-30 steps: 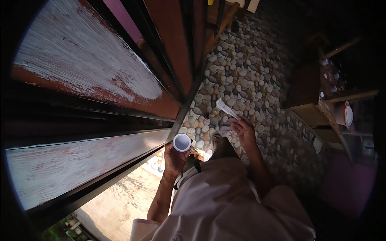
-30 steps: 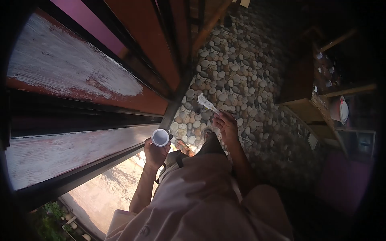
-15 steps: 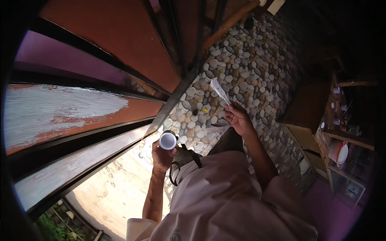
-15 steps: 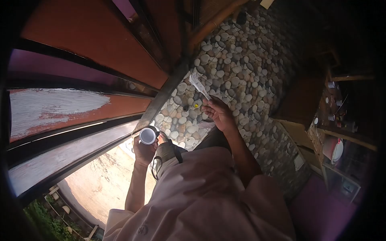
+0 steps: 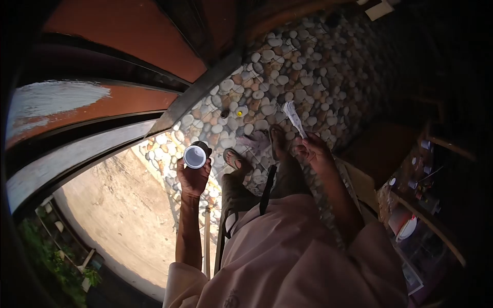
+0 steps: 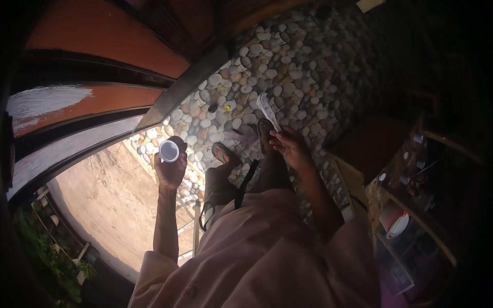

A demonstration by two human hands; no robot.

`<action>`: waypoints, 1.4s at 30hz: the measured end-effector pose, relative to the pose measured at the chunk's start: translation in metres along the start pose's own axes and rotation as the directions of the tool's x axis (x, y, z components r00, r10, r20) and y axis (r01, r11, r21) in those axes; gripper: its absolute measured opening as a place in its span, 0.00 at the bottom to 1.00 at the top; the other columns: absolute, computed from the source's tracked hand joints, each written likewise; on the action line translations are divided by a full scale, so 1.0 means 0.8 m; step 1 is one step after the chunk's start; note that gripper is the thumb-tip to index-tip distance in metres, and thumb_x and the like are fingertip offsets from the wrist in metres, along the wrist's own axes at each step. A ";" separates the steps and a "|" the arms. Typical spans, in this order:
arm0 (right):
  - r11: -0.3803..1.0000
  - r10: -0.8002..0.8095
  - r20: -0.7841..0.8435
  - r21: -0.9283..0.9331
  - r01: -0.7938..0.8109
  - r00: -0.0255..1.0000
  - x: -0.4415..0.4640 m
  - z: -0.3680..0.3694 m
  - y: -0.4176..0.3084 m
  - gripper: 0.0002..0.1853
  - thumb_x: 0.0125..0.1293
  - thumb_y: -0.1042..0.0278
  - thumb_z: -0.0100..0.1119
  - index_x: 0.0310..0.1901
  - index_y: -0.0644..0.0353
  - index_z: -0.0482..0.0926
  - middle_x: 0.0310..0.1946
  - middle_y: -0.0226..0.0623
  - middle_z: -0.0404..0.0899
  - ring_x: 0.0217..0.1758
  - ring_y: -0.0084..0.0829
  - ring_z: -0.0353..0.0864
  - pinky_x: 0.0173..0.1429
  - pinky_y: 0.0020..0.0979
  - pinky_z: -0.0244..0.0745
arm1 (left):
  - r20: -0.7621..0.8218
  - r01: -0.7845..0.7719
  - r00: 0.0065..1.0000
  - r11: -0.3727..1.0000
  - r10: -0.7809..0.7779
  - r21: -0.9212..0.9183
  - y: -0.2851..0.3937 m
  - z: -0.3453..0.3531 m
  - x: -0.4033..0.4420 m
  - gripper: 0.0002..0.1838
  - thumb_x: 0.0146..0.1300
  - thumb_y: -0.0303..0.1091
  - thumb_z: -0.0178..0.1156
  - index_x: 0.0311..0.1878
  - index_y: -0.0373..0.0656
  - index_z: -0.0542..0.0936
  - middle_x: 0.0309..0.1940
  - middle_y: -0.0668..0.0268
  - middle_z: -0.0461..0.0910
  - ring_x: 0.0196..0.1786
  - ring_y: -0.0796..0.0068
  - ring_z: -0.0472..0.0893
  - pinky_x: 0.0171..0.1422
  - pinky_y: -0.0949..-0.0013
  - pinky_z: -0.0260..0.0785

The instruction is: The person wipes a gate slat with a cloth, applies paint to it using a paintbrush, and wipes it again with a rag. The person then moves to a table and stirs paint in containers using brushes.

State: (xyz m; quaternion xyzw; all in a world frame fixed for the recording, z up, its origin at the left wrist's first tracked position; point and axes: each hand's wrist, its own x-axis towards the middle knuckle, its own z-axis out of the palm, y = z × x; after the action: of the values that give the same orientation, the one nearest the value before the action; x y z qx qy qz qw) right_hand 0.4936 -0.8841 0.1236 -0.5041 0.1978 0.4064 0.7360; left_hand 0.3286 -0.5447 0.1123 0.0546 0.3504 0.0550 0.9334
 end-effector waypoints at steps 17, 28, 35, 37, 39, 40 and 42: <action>0.986 0.162 0.063 -0.056 -0.159 0.985 0.015 0.076 0.098 0.15 0.63 0.68 0.58 0.50 0.58 0.73 0.44 0.33 0.80 0.42 0.29 0.81 0.46 0.30 0.76 | -0.037 0.054 0.998 0.993 -0.058 -0.101 0.017 -0.133 -0.006 0.27 0.57 0.46 0.55 0.55 0.38 0.72 0.50 0.56 0.76 0.51 0.61 0.77 0.49 0.68 0.76; 0.977 0.186 0.217 -0.142 -0.158 0.958 0.280 0.043 0.170 0.17 0.66 0.67 0.54 0.54 0.61 0.68 0.45 0.36 0.79 0.41 0.27 0.81 0.44 0.27 0.73 | -0.113 0.020 0.992 0.964 -0.051 -0.264 0.015 -0.320 0.228 0.27 0.55 0.45 0.59 0.55 0.38 0.72 0.50 0.52 0.73 0.47 0.60 0.77 0.48 0.67 0.77; 0.857 0.081 0.124 -0.516 -0.006 0.989 0.497 -0.042 0.214 0.12 0.66 0.66 0.54 0.49 0.58 0.73 0.35 0.26 0.78 0.34 0.15 0.73 0.38 0.19 0.66 | -0.129 0.052 0.989 0.982 -0.076 -0.179 0.017 -0.483 0.463 0.27 0.54 0.47 0.61 0.52 0.37 0.73 0.45 0.54 0.78 0.43 0.61 0.80 0.48 0.68 0.77; 0.766 0.051 0.161 -0.639 0.065 0.986 0.555 -0.065 0.224 0.12 0.64 0.68 0.56 0.47 0.60 0.73 0.31 0.22 0.74 0.32 0.11 0.68 0.36 0.17 0.63 | -0.125 0.082 0.987 0.989 -0.097 -0.120 0.018 -0.516 0.526 0.29 0.53 0.47 0.62 0.52 0.35 0.72 0.46 0.54 0.77 0.43 0.61 0.80 0.49 0.69 0.77; 0.737 0.033 0.161 -0.670 0.085 0.986 0.605 -0.083 0.238 0.12 0.63 0.69 0.57 0.47 0.60 0.74 0.30 0.21 0.73 0.31 0.10 0.67 0.35 0.16 0.62 | -0.178 0.106 0.978 0.993 -0.112 -0.042 0.017 -0.544 0.589 0.31 0.52 0.48 0.64 0.53 0.36 0.70 0.45 0.55 0.76 0.42 0.62 0.79 0.48 0.69 0.77; 0.697 -0.008 0.194 -0.702 0.145 0.981 0.626 -0.090 0.247 0.12 0.61 0.71 0.58 0.46 0.60 0.74 0.30 0.21 0.72 0.32 0.11 0.67 0.35 0.17 0.63 | -0.211 0.104 0.972 0.995 -0.103 -0.003 0.013 -0.556 0.616 0.31 0.51 0.48 0.65 0.53 0.36 0.70 0.45 0.55 0.75 0.42 0.62 0.79 0.48 0.69 0.77; 0.659 -0.112 0.236 -0.710 0.249 0.965 0.677 -0.112 0.264 0.12 0.59 0.73 0.58 0.45 0.60 0.74 0.30 0.21 0.72 0.32 0.12 0.67 0.36 0.18 0.63 | -0.169 0.168 0.972 0.985 -0.162 0.024 0.001 -0.559 0.681 0.30 0.50 0.47 0.65 0.51 0.38 0.70 0.44 0.57 0.75 0.42 0.62 0.79 0.46 0.69 0.77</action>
State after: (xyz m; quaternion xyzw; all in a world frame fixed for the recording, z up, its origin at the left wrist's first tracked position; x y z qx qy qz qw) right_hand 0.6562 -0.7151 -0.4156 -0.7368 -0.0970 0.4178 0.5227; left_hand 0.4410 -0.4385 -0.5753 0.0384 0.4315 -0.0250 0.9009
